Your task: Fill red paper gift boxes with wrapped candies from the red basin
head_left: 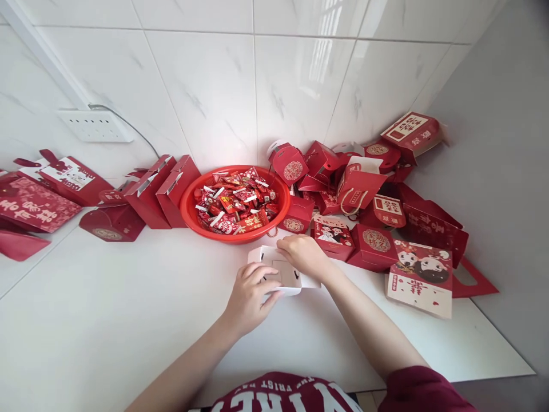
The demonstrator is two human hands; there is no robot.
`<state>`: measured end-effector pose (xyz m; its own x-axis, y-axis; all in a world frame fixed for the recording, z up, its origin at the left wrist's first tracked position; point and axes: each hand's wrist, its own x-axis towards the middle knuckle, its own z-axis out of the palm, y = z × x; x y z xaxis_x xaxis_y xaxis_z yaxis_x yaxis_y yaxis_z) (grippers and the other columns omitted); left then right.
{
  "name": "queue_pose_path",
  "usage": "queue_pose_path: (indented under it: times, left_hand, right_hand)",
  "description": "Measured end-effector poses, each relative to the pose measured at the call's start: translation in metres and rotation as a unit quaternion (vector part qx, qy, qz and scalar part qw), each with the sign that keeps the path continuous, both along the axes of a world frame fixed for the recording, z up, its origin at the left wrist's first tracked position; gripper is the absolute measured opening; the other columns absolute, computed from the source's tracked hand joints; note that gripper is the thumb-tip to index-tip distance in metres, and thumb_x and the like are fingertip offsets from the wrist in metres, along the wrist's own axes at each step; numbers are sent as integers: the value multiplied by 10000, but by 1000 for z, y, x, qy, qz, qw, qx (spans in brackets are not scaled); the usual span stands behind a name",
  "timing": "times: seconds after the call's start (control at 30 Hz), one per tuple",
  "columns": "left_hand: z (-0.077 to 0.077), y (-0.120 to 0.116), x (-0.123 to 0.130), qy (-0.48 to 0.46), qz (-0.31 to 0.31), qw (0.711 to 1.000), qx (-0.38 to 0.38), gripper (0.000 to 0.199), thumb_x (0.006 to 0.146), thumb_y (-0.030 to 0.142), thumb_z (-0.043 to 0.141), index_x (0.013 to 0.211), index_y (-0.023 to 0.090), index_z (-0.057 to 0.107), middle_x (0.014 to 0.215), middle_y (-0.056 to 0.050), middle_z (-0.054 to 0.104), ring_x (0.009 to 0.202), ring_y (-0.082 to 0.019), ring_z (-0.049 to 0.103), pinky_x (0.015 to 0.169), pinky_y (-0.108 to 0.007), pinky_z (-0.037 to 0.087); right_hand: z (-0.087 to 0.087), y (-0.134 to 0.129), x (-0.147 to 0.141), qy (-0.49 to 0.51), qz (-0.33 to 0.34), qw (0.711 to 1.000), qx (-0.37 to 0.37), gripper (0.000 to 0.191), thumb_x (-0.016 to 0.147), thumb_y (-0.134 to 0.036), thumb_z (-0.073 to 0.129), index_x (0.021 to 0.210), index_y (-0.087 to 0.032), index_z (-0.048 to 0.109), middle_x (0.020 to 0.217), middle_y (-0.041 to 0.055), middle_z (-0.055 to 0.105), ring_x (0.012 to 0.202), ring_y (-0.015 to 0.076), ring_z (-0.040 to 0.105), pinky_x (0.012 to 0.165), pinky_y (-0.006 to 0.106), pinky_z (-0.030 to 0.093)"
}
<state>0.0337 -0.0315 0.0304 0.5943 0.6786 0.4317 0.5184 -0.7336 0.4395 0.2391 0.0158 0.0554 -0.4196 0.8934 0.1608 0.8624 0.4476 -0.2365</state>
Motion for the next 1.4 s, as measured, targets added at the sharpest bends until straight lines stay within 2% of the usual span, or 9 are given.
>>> queue_pose_path:
  times: [0.1,0.2,0.37,0.53,0.67,0.8,0.93,1.17,1.4]
  left_hand:
    - [4,0,-1,15,15,999,-35,164,869,352,694,1017,289,726,1253,-64,616,1163,-279,570,981,-459,433]
    - [0,5,-3,-27,43,997,-52,607,767,498,766,1286,240,585,1448,-153,433,1342,-375,426,1091,-561,351]
    - [-26,18,-9,-163,-36,979,-118,947,762,514,769,1523,246,272,1638,-182,84,1506,-420,155,1168,-609,269]
    - [-46,27,-11,-259,-95,945,-176,1157,657,551,848,1561,275,181,1651,-175,-7,1519,-431,91,1188,-627,225]
    - [-52,32,-12,-287,-122,906,-286,1296,658,543,852,1584,294,-20,1597,-217,178,1461,-403,297,1139,-601,336]
    - [-54,37,-16,-270,-117,899,-324,1313,687,475,846,1574,310,-108,1494,-192,368,1383,-359,428,1094,-585,405]
    - [-53,41,-23,-247,-90,925,-275,1214,703,394,841,1586,297,13,1516,-177,331,1400,-355,401,1126,-578,379]
    - [-50,45,-26,-238,-106,931,-257,1078,769,332,769,1584,265,66,1583,-182,246,1442,-364,344,1152,-587,345]
    - [-48,47,-34,-202,-100,937,-266,1159,708,356,824,1587,284,72,1595,-172,213,1456,-383,309,1164,-574,335]
  right_hand:
    - [-2,5,4,58,49,997,-20,202,981,-226,560,796,-186,629,782,34,677,711,159,584,619,258,286]
    - [-9,9,2,154,80,984,-52,193,965,-214,561,787,-190,634,763,10,660,709,143,562,640,247,307]
    - [-35,11,-13,376,41,920,-108,358,999,-408,471,814,-177,673,762,21,675,711,164,598,675,263,418]
    - [-70,11,-31,531,-37,837,-126,659,1035,-517,141,858,-162,668,910,107,725,844,215,679,779,328,526]
    - [-82,10,-38,565,-82,810,-136,655,1021,-555,157,742,-179,617,769,101,708,722,213,666,702,329,542]
    - [-78,10,-35,546,-115,821,-120,616,1029,-532,198,654,-204,562,661,70,663,645,201,633,657,315,526]
    - [-63,11,-22,512,-123,848,-57,505,1010,-504,343,680,-211,588,784,80,675,786,224,641,783,343,516]
    - [4,39,-7,361,-42,920,147,273,1022,-350,406,919,-209,616,1027,99,671,1004,215,624,935,338,478]
    - [24,127,-29,185,-26,982,18,338,922,-52,400,1020,-129,714,1084,124,732,1020,218,678,948,324,491]
